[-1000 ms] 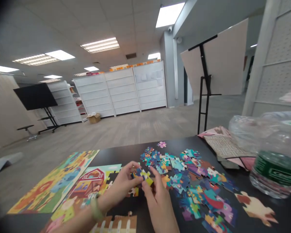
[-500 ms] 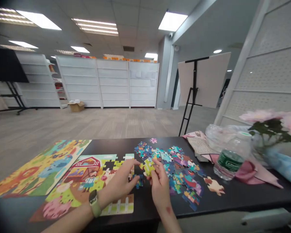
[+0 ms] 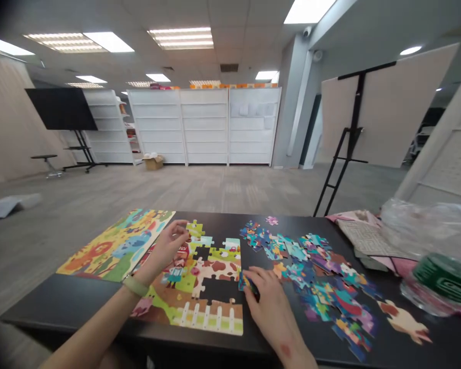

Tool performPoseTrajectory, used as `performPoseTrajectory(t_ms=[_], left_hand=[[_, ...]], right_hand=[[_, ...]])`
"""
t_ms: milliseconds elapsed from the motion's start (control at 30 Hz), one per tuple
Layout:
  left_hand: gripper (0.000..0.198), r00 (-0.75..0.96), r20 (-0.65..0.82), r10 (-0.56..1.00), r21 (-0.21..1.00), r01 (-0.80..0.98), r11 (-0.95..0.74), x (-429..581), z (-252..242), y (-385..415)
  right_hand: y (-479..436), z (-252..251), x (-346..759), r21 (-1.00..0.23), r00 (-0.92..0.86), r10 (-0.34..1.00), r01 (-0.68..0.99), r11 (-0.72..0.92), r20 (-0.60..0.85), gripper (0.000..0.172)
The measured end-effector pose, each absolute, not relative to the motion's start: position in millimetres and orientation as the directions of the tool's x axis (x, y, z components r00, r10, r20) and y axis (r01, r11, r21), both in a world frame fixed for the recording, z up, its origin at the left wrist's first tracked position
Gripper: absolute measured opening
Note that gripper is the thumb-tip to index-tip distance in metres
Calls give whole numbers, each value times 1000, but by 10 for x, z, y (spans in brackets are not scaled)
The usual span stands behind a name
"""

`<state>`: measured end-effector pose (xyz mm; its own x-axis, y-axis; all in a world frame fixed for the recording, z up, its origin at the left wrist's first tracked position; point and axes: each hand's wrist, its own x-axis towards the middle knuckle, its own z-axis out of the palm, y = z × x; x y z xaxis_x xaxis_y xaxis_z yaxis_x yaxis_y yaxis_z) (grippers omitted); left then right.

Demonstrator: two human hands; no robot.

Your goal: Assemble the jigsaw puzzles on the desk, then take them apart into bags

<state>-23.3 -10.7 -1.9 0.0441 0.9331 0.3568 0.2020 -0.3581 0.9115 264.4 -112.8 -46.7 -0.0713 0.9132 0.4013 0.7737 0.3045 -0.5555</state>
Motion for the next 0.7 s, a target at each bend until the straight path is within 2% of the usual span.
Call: performPoseTrajectory(t_ms=[100, 267, 500, 633, 700], left_hand=[[24, 18, 332, 943, 873, 372, -314, -387, -149, 9], [19, 176, 270, 947, 734, 598, -321, -290, -277, 19], [12, 203, 255, 945, 618, 717, -321, -241, -302, 45], [24, 227, 285, 931, 552, 756, -353, -258, -270, 19], [27, 303, 305, 903, 521, 740, -425, -244, -230, -23]], right_hand=[[-1079, -553, 2664, -485, -10, 898, 839, 247, 441, 35], [-1043, -619, 2739, -412, 76, 873, 899, 149, 482, 38], [-1081, -600, 2758, -489, 110, 897, 863, 127, 428, 34], [-1074, -598, 2754, -507, 117, 905, 854, 118, 408, 36], [-1070, -596, 2751, -513, 120, 911, 851, 111, 395, 37]])
